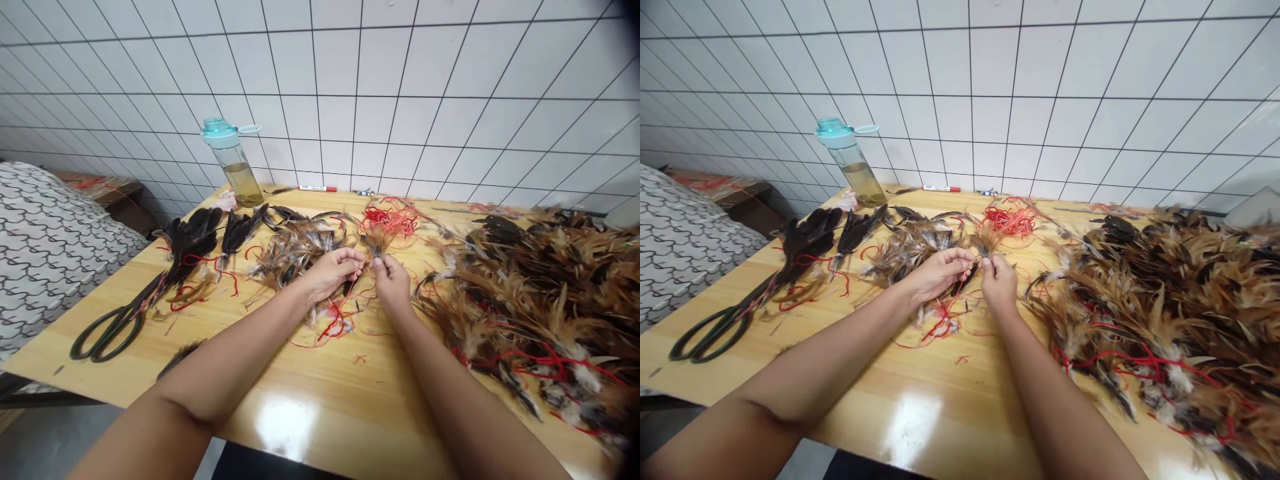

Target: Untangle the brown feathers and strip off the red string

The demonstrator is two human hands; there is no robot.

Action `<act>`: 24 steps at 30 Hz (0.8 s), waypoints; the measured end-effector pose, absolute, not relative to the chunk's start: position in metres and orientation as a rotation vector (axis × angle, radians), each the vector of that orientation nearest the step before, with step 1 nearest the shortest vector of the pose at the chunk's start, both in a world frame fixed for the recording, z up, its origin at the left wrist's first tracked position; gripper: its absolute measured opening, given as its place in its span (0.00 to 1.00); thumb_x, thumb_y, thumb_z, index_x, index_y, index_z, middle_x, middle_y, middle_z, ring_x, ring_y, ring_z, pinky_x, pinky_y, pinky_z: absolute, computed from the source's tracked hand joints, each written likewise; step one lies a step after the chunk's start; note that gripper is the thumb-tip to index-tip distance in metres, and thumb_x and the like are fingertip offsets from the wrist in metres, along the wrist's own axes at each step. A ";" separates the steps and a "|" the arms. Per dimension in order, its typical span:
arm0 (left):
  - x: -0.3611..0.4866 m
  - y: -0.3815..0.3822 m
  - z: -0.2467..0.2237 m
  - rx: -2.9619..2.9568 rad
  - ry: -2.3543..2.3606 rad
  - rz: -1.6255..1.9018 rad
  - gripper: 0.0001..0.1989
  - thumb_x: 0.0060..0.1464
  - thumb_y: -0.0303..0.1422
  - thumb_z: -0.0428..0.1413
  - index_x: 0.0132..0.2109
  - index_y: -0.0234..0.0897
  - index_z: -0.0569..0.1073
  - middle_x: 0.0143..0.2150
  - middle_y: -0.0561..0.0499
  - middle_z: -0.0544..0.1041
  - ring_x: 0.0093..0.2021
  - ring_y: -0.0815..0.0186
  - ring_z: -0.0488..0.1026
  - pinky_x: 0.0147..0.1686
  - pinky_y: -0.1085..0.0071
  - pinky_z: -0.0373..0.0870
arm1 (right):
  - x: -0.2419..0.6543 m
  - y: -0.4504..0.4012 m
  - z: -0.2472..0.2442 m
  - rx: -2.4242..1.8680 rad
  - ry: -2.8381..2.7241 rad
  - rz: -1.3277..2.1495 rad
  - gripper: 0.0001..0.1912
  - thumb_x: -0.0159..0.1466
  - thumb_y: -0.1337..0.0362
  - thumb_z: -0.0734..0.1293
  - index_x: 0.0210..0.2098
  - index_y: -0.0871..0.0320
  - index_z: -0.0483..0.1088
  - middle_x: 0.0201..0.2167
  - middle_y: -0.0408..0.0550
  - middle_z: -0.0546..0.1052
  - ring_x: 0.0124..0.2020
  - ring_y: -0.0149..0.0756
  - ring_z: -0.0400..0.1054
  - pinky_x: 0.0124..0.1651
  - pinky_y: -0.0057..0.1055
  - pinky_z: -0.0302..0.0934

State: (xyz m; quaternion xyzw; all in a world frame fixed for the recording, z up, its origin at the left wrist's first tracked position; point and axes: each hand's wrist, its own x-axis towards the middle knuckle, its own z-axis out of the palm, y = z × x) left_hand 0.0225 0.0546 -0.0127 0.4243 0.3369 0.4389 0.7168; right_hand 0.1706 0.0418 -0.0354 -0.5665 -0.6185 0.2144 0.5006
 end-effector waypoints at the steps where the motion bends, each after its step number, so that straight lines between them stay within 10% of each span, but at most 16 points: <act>1: 0.024 0.054 -0.014 0.950 0.747 0.980 0.14 0.41 0.29 0.65 0.36 0.30 0.73 0.31 0.52 0.72 0.27 0.76 0.66 0.30 0.77 0.61 | 0.169 0.041 -0.036 -1.370 -1.507 0.522 0.13 0.62 0.59 0.57 0.25 0.57 0.65 0.22 0.42 0.66 0.28 0.34 0.59 0.34 0.30 0.54; 14: 0.026 0.049 -0.011 1.200 0.914 0.973 0.13 0.44 0.34 0.63 0.34 0.30 0.71 0.27 0.55 0.70 0.25 0.76 0.65 0.28 0.76 0.62 | 0.162 0.038 -0.041 -1.423 -1.534 0.479 0.14 0.61 0.59 0.57 0.21 0.55 0.56 0.20 0.40 0.62 0.25 0.32 0.56 0.30 0.29 0.50; 24: 0.023 0.051 -0.009 1.360 1.003 1.037 0.06 0.48 0.31 0.58 0.31 0.32 0.69 0.26 0.55 0.70 0.27 0.75 0.65 0.30 0.77 0.61 | 0.164 0.039 -0.043 -1.437 -1.460 0.560 0.15 0.62 0.57 0.58 0.26 0.57 0.69 0.25 0.46 0.72 0.30 0.36 0.64 0.36 0.33 0.57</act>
